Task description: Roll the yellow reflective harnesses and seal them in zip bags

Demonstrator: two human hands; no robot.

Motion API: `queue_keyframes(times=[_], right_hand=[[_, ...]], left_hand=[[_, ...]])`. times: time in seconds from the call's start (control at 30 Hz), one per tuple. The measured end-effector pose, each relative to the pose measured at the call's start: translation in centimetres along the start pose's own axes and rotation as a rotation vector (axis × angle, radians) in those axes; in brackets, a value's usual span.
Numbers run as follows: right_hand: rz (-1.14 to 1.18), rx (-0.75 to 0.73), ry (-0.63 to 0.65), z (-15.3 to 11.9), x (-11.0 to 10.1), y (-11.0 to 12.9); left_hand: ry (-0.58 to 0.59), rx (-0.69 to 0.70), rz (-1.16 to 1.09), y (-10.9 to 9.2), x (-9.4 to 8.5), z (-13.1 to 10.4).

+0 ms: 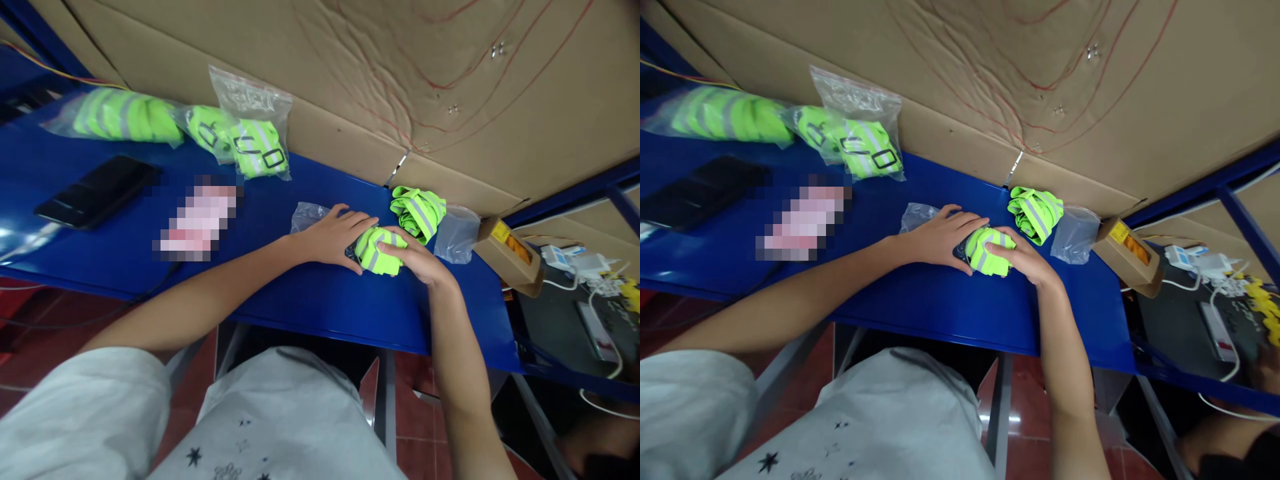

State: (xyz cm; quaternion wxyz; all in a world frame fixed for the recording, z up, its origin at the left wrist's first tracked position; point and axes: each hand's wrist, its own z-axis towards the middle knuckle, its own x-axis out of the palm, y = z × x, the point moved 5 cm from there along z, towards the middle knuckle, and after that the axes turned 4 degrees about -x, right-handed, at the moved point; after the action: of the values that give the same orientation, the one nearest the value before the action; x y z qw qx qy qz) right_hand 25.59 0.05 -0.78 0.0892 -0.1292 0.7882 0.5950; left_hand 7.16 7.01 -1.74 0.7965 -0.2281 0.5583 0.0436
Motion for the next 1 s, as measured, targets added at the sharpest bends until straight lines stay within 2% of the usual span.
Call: queue_keyframes(times=[0.07,0.23,0.37,0.47,0.6,0.73,0.87,1.0], right_hand=[[-0.02,-0.018,-0.067,0.0,-0.1,0.2],[-0.109,-0.207,-0.218,0.3,-0.3,1.1],[-0.068,-0.185,-0.227,0.6,0.1,0.6],[-0.032,-0.239,-0.244,1.0,0.4,0.1],[-0.011,-0.316,-0.219,1.5,0.8,-0.2],[-0.021,-0.342,-0.266,1.8,0.6,-0.6],[-0.215,-0.478,-0.426,1.7,0.6,0.0],[-0.454,-0.621,-0.464,1.3,1.8,0.7]], left_hand=[[-0.023,0.008,-0.007,-0.1,-0.1,0.1],[-0.02,-0.046,-0.056,0.4,-0.6,0.2],[0.048,-0.118,-0.231,1.6,-1.1,0.2],[0.013,-0.157,-0.298,2.5,-1.4,0.5],[-0.034,-0.171,-0.278,2.9,-1.3,0.6],[0.01,-0.13,-0.198,2.3,-1.0,0.4],[0.082,-0.116,-0.121,2.0,-0.3,0.2],[0.064,-0.135,-0.085,2.4,0.1,0.2]])
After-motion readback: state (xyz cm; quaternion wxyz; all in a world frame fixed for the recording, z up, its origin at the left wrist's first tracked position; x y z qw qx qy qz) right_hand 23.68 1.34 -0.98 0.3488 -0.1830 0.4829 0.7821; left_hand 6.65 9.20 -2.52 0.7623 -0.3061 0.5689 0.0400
